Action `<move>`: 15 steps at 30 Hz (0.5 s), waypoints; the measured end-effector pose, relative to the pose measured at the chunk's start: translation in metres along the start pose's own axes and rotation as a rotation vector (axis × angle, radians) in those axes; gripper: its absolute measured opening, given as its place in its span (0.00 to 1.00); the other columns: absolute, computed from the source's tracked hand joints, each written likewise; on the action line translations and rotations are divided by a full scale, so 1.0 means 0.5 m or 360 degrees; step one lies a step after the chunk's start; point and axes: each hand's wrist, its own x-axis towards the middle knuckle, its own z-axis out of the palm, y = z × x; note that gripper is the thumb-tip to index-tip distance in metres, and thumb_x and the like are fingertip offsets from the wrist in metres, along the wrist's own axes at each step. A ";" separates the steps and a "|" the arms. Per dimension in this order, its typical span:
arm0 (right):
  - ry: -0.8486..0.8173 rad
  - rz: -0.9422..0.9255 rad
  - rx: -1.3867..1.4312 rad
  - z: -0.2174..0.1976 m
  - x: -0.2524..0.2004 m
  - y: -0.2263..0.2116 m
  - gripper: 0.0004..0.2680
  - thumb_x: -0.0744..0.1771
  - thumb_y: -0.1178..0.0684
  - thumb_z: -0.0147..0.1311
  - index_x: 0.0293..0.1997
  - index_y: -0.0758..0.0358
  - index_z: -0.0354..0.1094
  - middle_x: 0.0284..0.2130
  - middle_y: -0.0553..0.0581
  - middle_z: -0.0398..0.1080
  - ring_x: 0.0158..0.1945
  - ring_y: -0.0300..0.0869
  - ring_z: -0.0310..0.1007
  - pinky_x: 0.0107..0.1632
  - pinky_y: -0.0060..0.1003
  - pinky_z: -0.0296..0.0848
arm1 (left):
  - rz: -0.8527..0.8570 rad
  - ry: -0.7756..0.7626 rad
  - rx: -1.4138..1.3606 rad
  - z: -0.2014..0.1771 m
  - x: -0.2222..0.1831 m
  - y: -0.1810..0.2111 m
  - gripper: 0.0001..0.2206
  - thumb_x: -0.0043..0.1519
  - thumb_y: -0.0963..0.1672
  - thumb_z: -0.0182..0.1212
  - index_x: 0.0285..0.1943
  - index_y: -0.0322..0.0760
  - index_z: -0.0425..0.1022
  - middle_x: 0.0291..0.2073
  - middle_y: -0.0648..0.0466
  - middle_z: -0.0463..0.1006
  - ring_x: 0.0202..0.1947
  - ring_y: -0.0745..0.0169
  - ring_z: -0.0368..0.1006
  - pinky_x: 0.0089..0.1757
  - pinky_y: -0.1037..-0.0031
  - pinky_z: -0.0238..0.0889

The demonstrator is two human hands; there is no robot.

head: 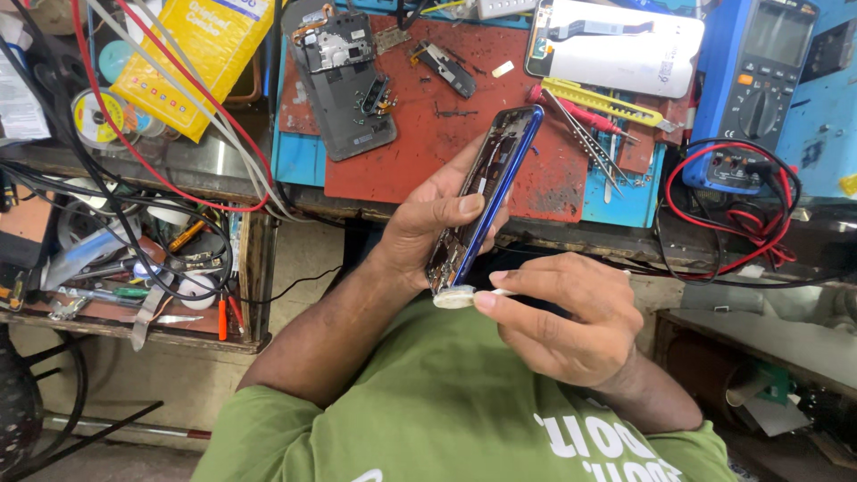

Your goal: The person uses tweezers to manipulate internal components and connectors inside a disassembled smartphone. They also use a small white cleaning tool to wipe the edges of the phone's frame and internal areas. The task involves precise handling of small parts within the device's chassis.

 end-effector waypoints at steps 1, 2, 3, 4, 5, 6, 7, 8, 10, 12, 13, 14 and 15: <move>0.0024 -0.0006 -0.0002 0.004 -0.002 0.002 0.13 0.57 0.64 0.67 0.44 0.61 0.78 0.38 0.58 0.76 0.36 0.47 0.79 0.37 0.36 0.77 | 0.0000 -0.0001 -0.0005 -0.001 0.000 0.000 0.42 0.63 0.41 0.69 0.83 0.35 0.45 0.42 0.52 0.71 0.36 0.68 0.71 0.34 0.80 0.68; 0.0036 0.0009 -0.0005 0.005 -0.004 0.003 0.13 0.57 0.65 0.66 0.44 0.61 0.78 0.38 0.58 0.76 0.36 0.47 0.79 0.37 0.36 0.77 | 0.0002 -0.0003 -0.0008 -0.001 0.000 0.001 0.41 0.63 0.41 0.69 0.83 0.34 0.45 0.42 0.52 0.71 0.36 0.68 0.71 0.34 0.80 0.68; 0.0048 0.0024 -0.0008 0.004 -0.007 0.005 0.13 0.57 0.65 0.66 0.43 0.61 0.78 0.38 0.58 0.76 0.36 0.47 0.79 0.37 0.36 0.77 | 0.0007 -0.0014 -0.0016 -0.002 0.000 0.001 0.41 0.63 0.41 0.69 0.83 0.34 0.45 0.42 0.52 0.71 0.35 0.69 0.71 0.34 0.80 0.68; 0.0060 0.0040 -0.0011 0.004 -0.009 0.005 0.14 0.57 0.66 0.65 0.43 0.61 0.78 0.37 0.58 0.76 0.36 0.46 0.80 0.37 0.36 0.77 | 0.0011 -0.0025 -0.0025 -0.003 0.001 0.000 0.41 0.63 0.41 0.69 0.83 0.34 0.45 0.41 0.53 0.71 0.35 0.69 0.71 0.33 0.81 0.68; 0.0070 0.0041 -0.0007 0.005 -0.011 0.006 0.14 0.57 0.66 0.65 0.43 0.61 0.78 0.37 0.58 0.76 0.36 0.46 0.80 0.36 0.36 0.76 | 0.0015 -0.0036 -0.0034 -0.004 0.001 0.000 0.41 0.63 0.41 0.69 0.83 0.34 0.45 0.41 0.53 0.71 0.35 0.69 0.71 0.33 0.81 0.68; 0.0081 0.0044 -0.0006 0.006 -0.011 0.006 0.14 0.56 0.66 0.65 0.43 0.61 0.78 0.37 0.58 0.76 0.36 0.46 0.80 0.36 0.35 0.76 | 0.0014 -0.0050 -0.0044 -0.005 0.001 -0.001 0.41 0.64 0.41 0.68 0.83 0.34 0.45 0.41 0.53 0.71 0.34 0.69 0.71 0.33 0.81 0.68; 0.0091 0.0047 -0.0004 0.006 -0.012 0.005 0.14 0.56 0.66 0.65 0.43 0.61 0.79 0.37 0.58 0.76 0.36 0.46 0.80 0.36 0.35 0.76 | 0.0014 -0.0065 -0.0053 -0.006 0.001 -0.001 0.40 0.64 0.41 0.68 0.83 0.34 0.45 0.41 0.53 0.71 0.34 0.70 0.71 0.33 0.82 0.68; 0.0085 0.0026 -0.0018 0.006 -0.011 0.004 0.14 0.56 0.65 0.66 0.43 0.61 0.79 0.37 0.58 0.76 0.36 0.46 0.79 0.36 0.35 0.76 | 0.0013 -0.0078 -0.0064 -0.006 0.001 -0.002 0.40 0.65 0.41 0.68 0.83 0.34 0.45 0.40 0.52 0.71 0.34 0.70 0.71 0.32 0.82 0.68; 0.0071 -0.0015 -0.0044 0.005 -0.008 0.002 0.13 0.56 0.64 0.67 0.42 0.60 0.79 0.37 0.57 0.76 0.36 0.46 0.79 0.36 0.36 0.76 | 0.0008 -0.0069 -0.0063 -0.007 0.001 -0.001 0.40 0.65 0.41 0.68 0.83 0.34 0.45 0.41 0.52 0.70 0.35 0.70 0.71 0.33 0.82 0.69; 0.0015 -0.0081 -0.0026 0.001 -0.003 0.002 0.13 0.56 0.62 0.68 0.42 0.60 0.79 0.37 0.58 0.76 0.36 0.46 0.79 0.36 0.36 0.76 | 0.0009 -0.0054 -0.0050 -0.007 0.000 -0.001 0.40 0.64 0.41 0.68 0.83 0.33 0.45 0.42 0.52 0.71 0.35 0.69 0.72 0.34 0.81 0.70; -0.0013 -0.0115 -0.0018 0.000 0.000 0.001 0.13 0.55 0.61 0.68 0.42 0.60 0.79 0.37 0.58 0.76 0.36 0.46 0.79 0.36 0.37 0.76 | 0.0011 -0.0045 -0.0038 -0.007 0.000 0.000 0.40 0.64 0.41 0.68 0.83 0.33 0.45 0.42 0.52 0.71 0.36 0.69 0.72 0.35 0.81 0.70; -0.0020 -0.0139 -0.0038 0.000 0.002 0.001 0.13 0.55 0.61 0.68 0.41 0.60 0.79 0.37 0.58 0.76 0.36 0.46 0.79 0.36 0.37 0.76 | 0.0013 -0.0036 -0.0025 -0.006 -0.001 0.000 0.40 0.64 0.41 0.68 0.83 0.33 0.45 0.43 0.51 0.71 0.36 0.68 0.72 0.35 0.80 0.71; -0.0027 -0.0164 -0.0059 0.000 0.003 0.001 0.13 0.55 0.61 0.68 0.41 0.60 0.79 0.37 0.59 0.76 0.36 0.46 0.78 0.35 0.37 0.76 | 0.0011 -0.0036 -0.0028 -0.005 -0.001 0.000 0.41 0.64 0.41 0.68 0.83 0.33 0.44 0.43 0.51 0.71 0.36 0.69 0.72 0.35 0.80 0.71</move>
